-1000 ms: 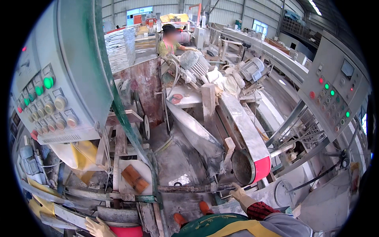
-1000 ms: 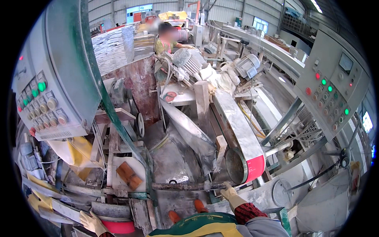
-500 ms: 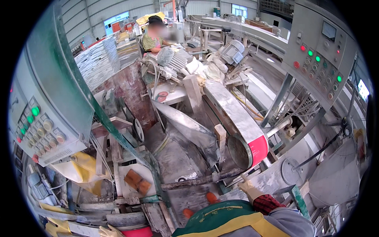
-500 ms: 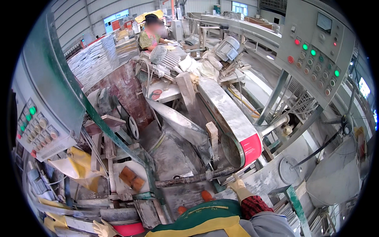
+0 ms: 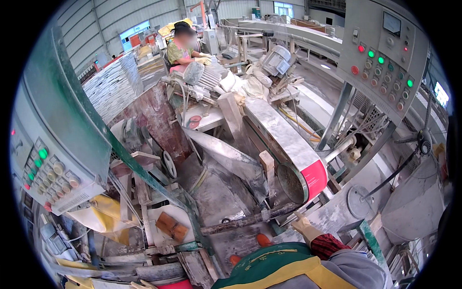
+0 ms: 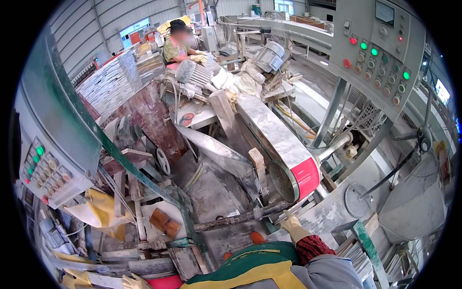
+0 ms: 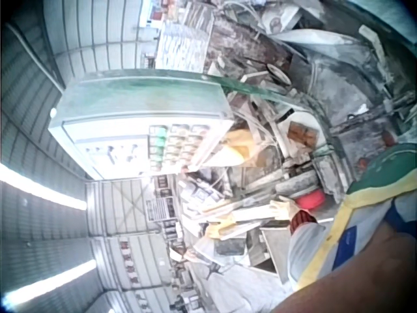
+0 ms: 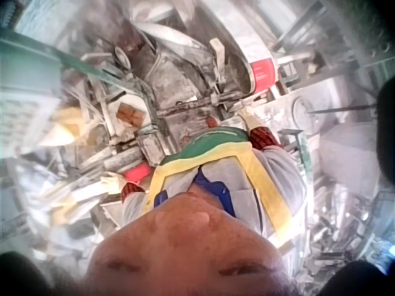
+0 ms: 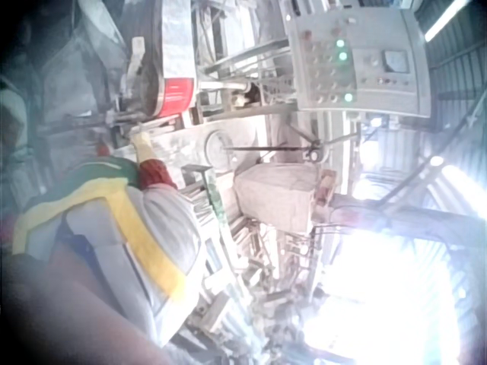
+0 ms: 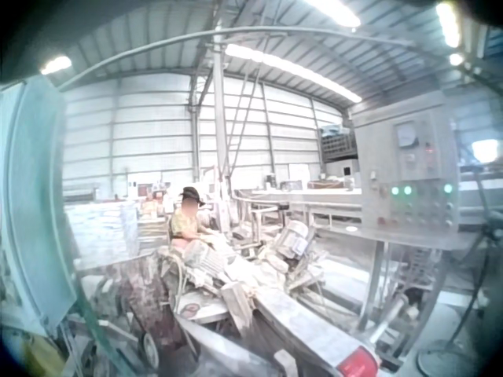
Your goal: The person repeatedly picks up small rectangular pieces from a conveyor belt and places them into a machine hopper. The person wears gloves and an apron while performing this repetitive task in a factory setting.
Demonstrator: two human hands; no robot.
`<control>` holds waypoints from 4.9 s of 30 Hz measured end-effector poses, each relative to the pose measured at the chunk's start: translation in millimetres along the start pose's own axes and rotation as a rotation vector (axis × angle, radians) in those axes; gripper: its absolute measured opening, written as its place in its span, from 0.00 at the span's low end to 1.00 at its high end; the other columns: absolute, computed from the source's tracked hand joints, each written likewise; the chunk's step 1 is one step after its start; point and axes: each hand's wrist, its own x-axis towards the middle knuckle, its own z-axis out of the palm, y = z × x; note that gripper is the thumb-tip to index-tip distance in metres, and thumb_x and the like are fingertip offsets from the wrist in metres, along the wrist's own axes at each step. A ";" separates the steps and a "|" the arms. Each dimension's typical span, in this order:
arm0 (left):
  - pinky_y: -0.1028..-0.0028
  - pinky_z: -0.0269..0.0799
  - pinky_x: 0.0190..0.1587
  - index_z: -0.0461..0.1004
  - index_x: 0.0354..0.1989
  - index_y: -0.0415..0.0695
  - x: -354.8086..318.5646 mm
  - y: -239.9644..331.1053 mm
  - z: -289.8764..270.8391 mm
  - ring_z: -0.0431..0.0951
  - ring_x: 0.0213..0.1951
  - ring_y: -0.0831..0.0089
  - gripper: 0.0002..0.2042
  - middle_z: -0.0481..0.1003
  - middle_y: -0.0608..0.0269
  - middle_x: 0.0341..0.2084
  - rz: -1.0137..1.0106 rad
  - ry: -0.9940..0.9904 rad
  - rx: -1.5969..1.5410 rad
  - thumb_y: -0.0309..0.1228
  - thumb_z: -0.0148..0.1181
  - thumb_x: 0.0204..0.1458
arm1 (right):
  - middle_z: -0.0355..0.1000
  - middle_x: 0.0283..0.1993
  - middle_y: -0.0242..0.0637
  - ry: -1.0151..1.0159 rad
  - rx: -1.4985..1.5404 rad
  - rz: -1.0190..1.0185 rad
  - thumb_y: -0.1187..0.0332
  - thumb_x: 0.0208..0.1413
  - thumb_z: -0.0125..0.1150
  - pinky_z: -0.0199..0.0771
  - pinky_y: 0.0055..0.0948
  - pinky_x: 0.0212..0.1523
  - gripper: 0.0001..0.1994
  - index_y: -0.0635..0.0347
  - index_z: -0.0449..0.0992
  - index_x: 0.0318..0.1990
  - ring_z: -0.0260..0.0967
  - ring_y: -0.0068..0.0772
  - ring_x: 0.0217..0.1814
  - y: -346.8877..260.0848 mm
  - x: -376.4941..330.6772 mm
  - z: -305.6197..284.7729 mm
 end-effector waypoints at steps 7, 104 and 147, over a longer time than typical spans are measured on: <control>0.55 0.71 0.31 0.74 0.43 0.46 -12.3 -0.7 5.7 0.75 0.40 0.54 0.20 0.74 0.53 0.39 0.036 0.028 0.011 0.49 0.58 0.48 | 0.75 0.31 0.47 -0.032 0.063 0.002 0.63 0.45 0.52 0.72 0.34 0.41 0.31 0.52 0.60 0.61 0.74 0.40 0.37 17.6 11.9 13.8; 0.55 0.51 0.62 0.55 0.61 0.47 -49.1 31.2 -3.0 0.48 0.63 0.47 0.36 0.46 0.45 0.64 -0.140 -1.086 -0.276 0.52 0.57 0.46 | 0.69 0.21 0.45 0.484 0.894 0.062 0.69 0.47 0.58 0.70 0.33 0.14 0.33 0.57 0.50 0.61 0.68 0.40 0.14 -89.9 148.2 -116.8; 0.58 0.51 0.62 0.58 0.61 0.51 -52.1 -16.2 66.3 0.55 0.62 0.54 0.23 0.56 0.54 0.62 0.025 -0.629 -0.253 0.43 0.44 0.58 | 0.74 0.31 0.44 -0.168 0.460 -0.129 0.76 0.46 0.55 0.73 0.27 0.25 0.33 0.53 0.57 0.63 0.71 0.31 0.24 -35.9 47.8 58.1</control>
